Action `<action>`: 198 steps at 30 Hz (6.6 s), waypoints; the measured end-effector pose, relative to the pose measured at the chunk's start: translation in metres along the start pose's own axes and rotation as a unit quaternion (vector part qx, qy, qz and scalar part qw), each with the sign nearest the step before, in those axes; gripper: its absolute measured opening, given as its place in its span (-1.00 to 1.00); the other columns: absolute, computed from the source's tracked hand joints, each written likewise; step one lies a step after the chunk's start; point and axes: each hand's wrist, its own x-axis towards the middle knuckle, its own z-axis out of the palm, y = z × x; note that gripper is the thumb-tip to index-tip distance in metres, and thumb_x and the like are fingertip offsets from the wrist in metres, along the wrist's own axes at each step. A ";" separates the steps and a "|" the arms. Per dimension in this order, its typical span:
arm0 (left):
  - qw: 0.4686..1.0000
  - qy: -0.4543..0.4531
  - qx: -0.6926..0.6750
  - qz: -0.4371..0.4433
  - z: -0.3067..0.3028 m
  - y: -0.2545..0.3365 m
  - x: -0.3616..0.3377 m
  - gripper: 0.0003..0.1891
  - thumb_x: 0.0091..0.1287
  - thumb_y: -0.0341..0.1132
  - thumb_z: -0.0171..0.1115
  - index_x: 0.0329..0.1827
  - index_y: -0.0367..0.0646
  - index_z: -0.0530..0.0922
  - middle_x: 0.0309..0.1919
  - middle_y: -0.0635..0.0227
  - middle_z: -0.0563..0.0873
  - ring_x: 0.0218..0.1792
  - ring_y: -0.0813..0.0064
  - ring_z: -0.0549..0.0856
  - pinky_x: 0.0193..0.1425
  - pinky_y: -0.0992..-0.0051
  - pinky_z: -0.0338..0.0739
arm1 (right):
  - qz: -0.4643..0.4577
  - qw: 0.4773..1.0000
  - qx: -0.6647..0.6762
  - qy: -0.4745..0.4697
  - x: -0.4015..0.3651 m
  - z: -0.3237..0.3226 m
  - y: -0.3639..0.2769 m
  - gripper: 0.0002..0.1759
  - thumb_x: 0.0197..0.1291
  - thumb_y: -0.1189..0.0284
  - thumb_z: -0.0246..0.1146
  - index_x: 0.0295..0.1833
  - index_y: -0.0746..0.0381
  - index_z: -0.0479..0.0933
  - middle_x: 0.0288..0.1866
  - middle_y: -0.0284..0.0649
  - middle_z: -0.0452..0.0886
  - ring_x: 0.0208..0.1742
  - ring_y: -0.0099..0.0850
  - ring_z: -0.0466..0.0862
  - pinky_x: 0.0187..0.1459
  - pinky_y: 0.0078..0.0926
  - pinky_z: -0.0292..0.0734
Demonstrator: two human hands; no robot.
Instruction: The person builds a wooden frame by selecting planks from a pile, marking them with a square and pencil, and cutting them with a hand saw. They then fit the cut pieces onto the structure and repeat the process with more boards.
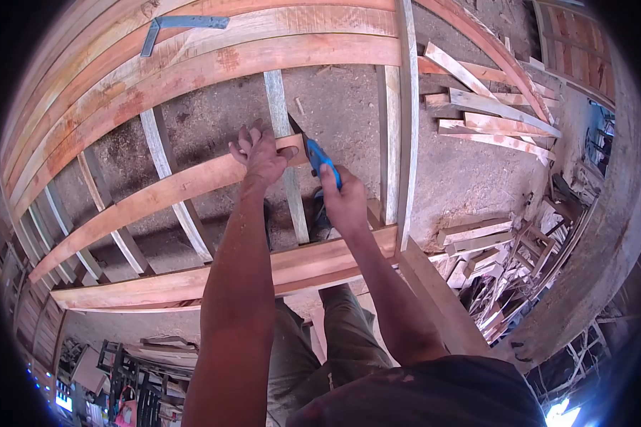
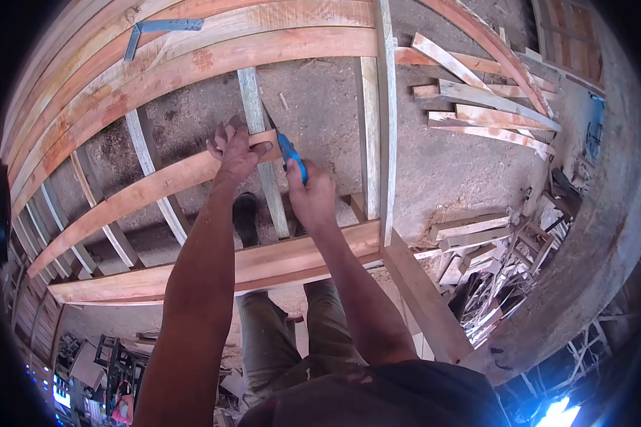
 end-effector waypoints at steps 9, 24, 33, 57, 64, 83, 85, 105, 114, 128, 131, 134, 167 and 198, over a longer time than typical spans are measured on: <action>1.000 0.014 0.002 0.008 0.002 0.001 0.001 -0.14 0.29 0.14 0.47 0.53 -0.18 0.40 0.70 -0.06 0.15 0.72 -0.18 -0.19 0.63 -0.35 -0.51 | 0.123 0.992 0.018 0.020 -0.114 -0.067 -0.011 -0.59 0.53 0.21 0.27 0.15 0.37 0.68 -0.44 -0.14 0.71 -0.47 -0.43 0.69 -0.43 -0.36 0.53; 1.000 0.019 -0.010 0.010 0.000 0.005 -0.007 -0.13 0.29 0.08 0.49 0.57 -0.18 0.38 0.72 0.09 0.08 0.74 -0.13 -0.21 0.66 -0.33 -0.50 | 0.125 0.991 0.024 0.026 -0.125 -0.069 0.000 -0.63 0.55 0.25 0.24 0.17 0.33 0.70 -0.44 -0.21 0.72 -0.49 -0.59 0.64 -0.43 -0.46 0.53; 1.000 0.029 0.000 0.009 -0.005 0.006 0.002 -0.16 0.30 0.08 0.48 0.53 -0.20 0.40 0.70 0.01 0.12 0.74 -0.15 -0.20 0.66 -0.34 -0.49 | -0.028 0.997 0.041 0.058 -0.051 -0.014 0.009 -0.63 0.55 0.21 0.25 0.04 0.34 0.69 -0.51 -0.15 0.65 -0.55 -0.32 0.65 -0.44 -0.29 0.52; 0.999 0.029 -0.013 0.012 -0.004 0.005 -0.001 -0.21 0.31 0.09 0.47 0.46 -0.25 0.45 0.64 -0.05 0.19 0.73 -0.17 -0.18 0.65 -0.36 -0.48 | 0.043 0.996 0.059 0.043 -0.037 0.014 0.026 -0.59 0.57 0.18 0.23 0.07 0.36 0.67 -0.52 -0.21 0.59 -0.50 -0.52 0.55 -0.41 -0.39 0.47; 0.999 0.037 -0.018 0.020 0.001 0.001 0.001 -0.17 0.30 0.13 0.47 0.48 -0.25 0.44 0.67 -0.01 0.17 0.73 -0.16 -0.18 0.65 -0.37 -0.48 | 0.086 0.988 0.125 0.034 -0.074 -0.008 0.016 -0.59 0.58 0.19 0.22 0.11 0.38 0.67 -0.50 -0.31 0.53 -0.45 -0.60 0.51 -0.40 -0.47 0.43; 1.000 -0.017 -0.001 -0.006 -0.005 0.004 0.000 -0.07 0.28 0.14 0.48 0.61 -0.13 0.31 0.73 0.04 0.09 0.74 -0.14 -0.21 0.64 -0.36 -0.52 | 0.173 0.965 0.195 -0.003 -0.138 -0.032 0.036 -0.58 0.60 0.20 0.18 0.23 0.32 0.66 -0.50 -0.34 0.56 -0.48 -0.61 0.53 -0.43 -0.47 0.44; 1.000 -0.003 0.003 0.004 -0.002 0.004 -0.003 -0.09 0.29 0.13 0.47 0.60 -0.12 0.32 0.73 0.06 0.09 0.74 -0.14 -0.22 0.65 -0.35 -0.52 | 0.168 0.968 0.188 -0.004 -0.135 -0.021 0.040 -0.59 0.61 0.20 0.17 0.22 0.32 0.67 -0.52 -0.37 0.55 -0.51 -0.64 0.51 -0.46 -0.52 0.41; 0.990 0.095 0.041 0.095 0.041 -0.046 0.025 -0.14 0.34 0.19 0.40 0.58 -0.12 0.37 0.67 0.01 0.22 0.68 -0.20 -0.08 0.58 -0.45 -0.37 | -0.437 0.875 -0.128 0.162 0.122 0.042 -0.051 -0.28 0.12 0.45 0.30 0.49 0.00 0.57 0.08 -0.19 0.62 0.08 -0.19 0.62 0.05 -0.12 0.42; 0.974 0.156 -0.028 0.159 0.029 -0.036 0.014 -0.12 0.34 0.17 0.43 0.59 -0.16 0.35 0.67 -0.05 0.19 0.68 -0.24 0.00 0.61 -0.44 -0.29 | -0.419 0.844 -0.212 0.260 0.207 0.068 -0.106 -0.54 0.33 0.35 0.21 0.30 0.21 0.63 0.20 0.08 0.55 0.34 0.04 0.46 0.49 0.15 0.23; 0.924 0.189 0.331 0.024 -0.141 -0.390 -0.086 0.08 -0.01 0.19 0.63 0.53 -0.14 0.30 0.39 -0.12 0.49 0.41 -0.30 0.44 0.42 -0.19 0.35 | -0.255 0.919 -0.291 0.074 -0.006 0.153 0.037 -0.11 0.48 0.10 0.16 0.67 0.47 0.09 0.75 0.41 -0.15 0.79 0.29 -0.23 0.74 0.16 -0.28; 0.933 0.154 0.318 0.074 -0.148 -0.335 -0.115 -0.18 0.01 0.09 0.60 0.15 -0.32 0.41 0.04 -0.19 0.59 0.14 -0.36 0.55 0.24 -0.13 0.47 | -0.191 0.962 -0.188 0.043 -0.024 0.132 0.029 -0.05 0.53 0.01 0.10 0.65 0.58 0.03 0.74 0.45 -0.17 0.78 0.31 -0.26 0.74 0.15 -0.29; 0.945 0.126 0.275 0.122 -0.123 -0.296 -0.140 -0.17 -0.06 0.11 0.61 0.09 -0.33 0.43 -0.03 -0.19 0.58 0.08 -0.35 0.56 0.20 -0.18 0.45 | -0.124 0.972 -0.182 0.084 -0.049 0.102 0.043 0.02 0.54 -0.06 0.08 0.66 0.60 -0.04 0.74 0.46 -0.21 0.78 0.31 -0.28 0.74 0.15 -0.31; 0.984 0.031 0.125 0.123 0.041 -0.195 -0.203 -0.34 0.08 0.25 0.63 -0.26 -0.17 0.50 -0.48 0.08 0.70 -0.41 -0.14 0.74 -0.30 -0.07 0.54 | -0.022 0.958 -0.255 0.130 -0.112 0.022 0.241 0.13 0.37 -0.30 0.13 0.78 0.17 -0.04 0.83 0.02 -0.15 0.83 0.05 -0.19 0.65 0.41 -0.31; 0.969 0.015 0.163 0.184 0.040 -0.202 -0.186 -0.17 -0.20 0.09 0.78 0.00 -0.17 0.47 -0.09 0.06 0.65 0.09 -0.08 0.60 0.20 -0.09 0.44 | -0.078 0.951 -0.265 0.140 -0.119 0.024 0.252 0.16 0.32 -0.16 0.29 0.71 0.41 -0.01 0.74 0.23 -0.02 0.76 0.26 -0.08 0.63 0.42 -0.20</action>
